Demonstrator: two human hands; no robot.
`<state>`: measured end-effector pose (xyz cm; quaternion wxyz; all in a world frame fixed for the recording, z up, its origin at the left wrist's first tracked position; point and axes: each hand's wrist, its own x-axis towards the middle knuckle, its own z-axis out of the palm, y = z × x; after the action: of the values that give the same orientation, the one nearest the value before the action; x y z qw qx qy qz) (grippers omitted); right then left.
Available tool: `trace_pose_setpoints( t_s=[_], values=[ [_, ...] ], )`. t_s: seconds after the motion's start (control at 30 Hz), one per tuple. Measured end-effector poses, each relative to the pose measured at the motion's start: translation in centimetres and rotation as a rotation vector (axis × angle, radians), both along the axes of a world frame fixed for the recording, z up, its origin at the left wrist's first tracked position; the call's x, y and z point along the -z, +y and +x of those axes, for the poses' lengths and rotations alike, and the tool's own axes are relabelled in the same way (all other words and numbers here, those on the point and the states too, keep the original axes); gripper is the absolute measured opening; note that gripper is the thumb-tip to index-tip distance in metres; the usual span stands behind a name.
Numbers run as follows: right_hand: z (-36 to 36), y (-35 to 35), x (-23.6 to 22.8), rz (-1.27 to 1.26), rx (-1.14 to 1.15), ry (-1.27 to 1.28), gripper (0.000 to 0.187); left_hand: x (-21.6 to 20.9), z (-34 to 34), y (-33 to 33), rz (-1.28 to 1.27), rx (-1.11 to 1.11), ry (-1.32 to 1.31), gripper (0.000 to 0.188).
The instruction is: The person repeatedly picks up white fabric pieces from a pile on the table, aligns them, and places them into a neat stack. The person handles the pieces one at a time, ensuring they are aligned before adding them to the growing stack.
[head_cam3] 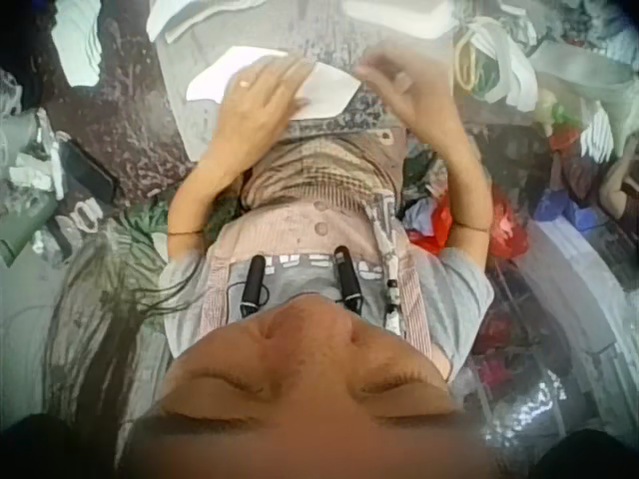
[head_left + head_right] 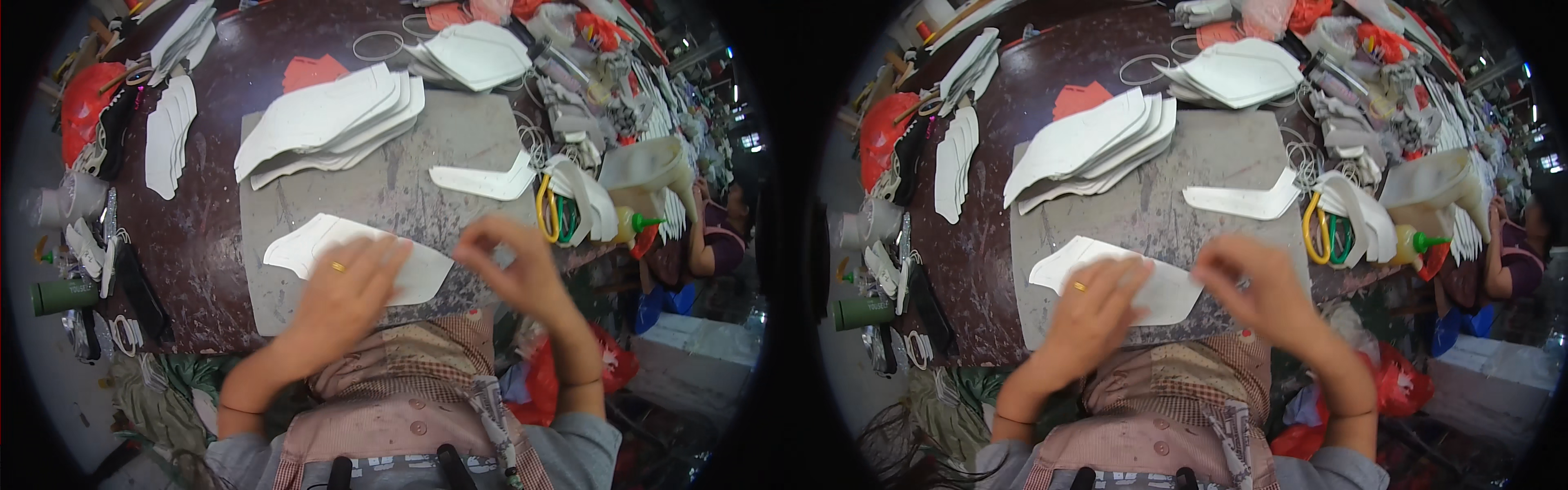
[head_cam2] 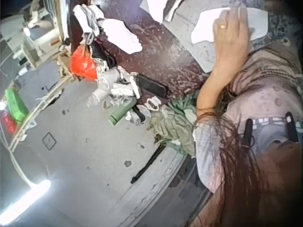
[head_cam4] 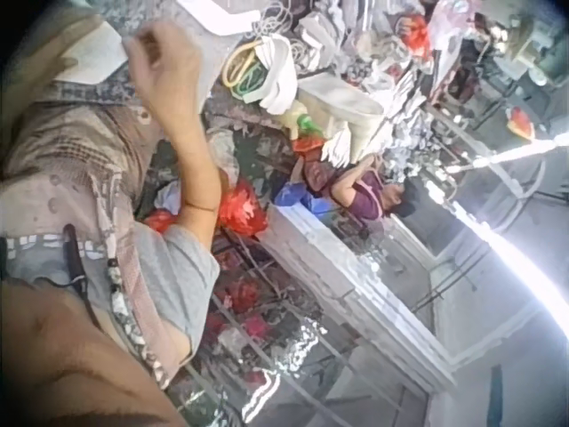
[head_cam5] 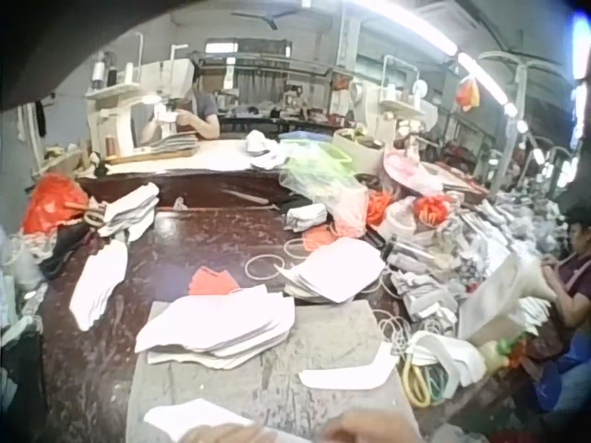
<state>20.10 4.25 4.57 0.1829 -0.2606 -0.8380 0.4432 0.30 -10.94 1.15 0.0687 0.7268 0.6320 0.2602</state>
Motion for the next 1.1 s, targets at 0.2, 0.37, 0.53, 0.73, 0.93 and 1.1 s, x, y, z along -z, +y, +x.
trace_pose_setpoints(
  t_s=[0.2,0.37,0.53,0.73,0.93,1.1],
  values=[
    [-0.3,1.3,2.5,-0.002,0.154,0.057,0.015,0.5,-3.8,1.5,0.110,0.159,0.217,0.047],
    [-0.6,6.6,5.1,0.605,0.131,0.054,0.025,-5.7,-6.9,5.5,0.347,0.039,-0.112,0.039],
    [-1.7,5.6,6.1,0.710,0.087,0.120,0.027,-2.6,-15.6,12.9,0.151,-0.202,-0.173,0.030],
    [-1.4,4.7,5.5,0.969,0.095,0.019,0.028,-0.6,-18.2,11.3,0.284,-0.356,-0.137,0.044],
    [-1.3,4.4,5.3,0.885,0.023,0.011,0.021,2.7,-28.7,0.3,-0.010,-1.147,0.155,0.049],
    [-0.6,4.9,4.9,0.749,-0.028,0.037,0.016,6.2,-30.7,-2.2,0.114,-1.023,0.208,0.042]
  ],
)
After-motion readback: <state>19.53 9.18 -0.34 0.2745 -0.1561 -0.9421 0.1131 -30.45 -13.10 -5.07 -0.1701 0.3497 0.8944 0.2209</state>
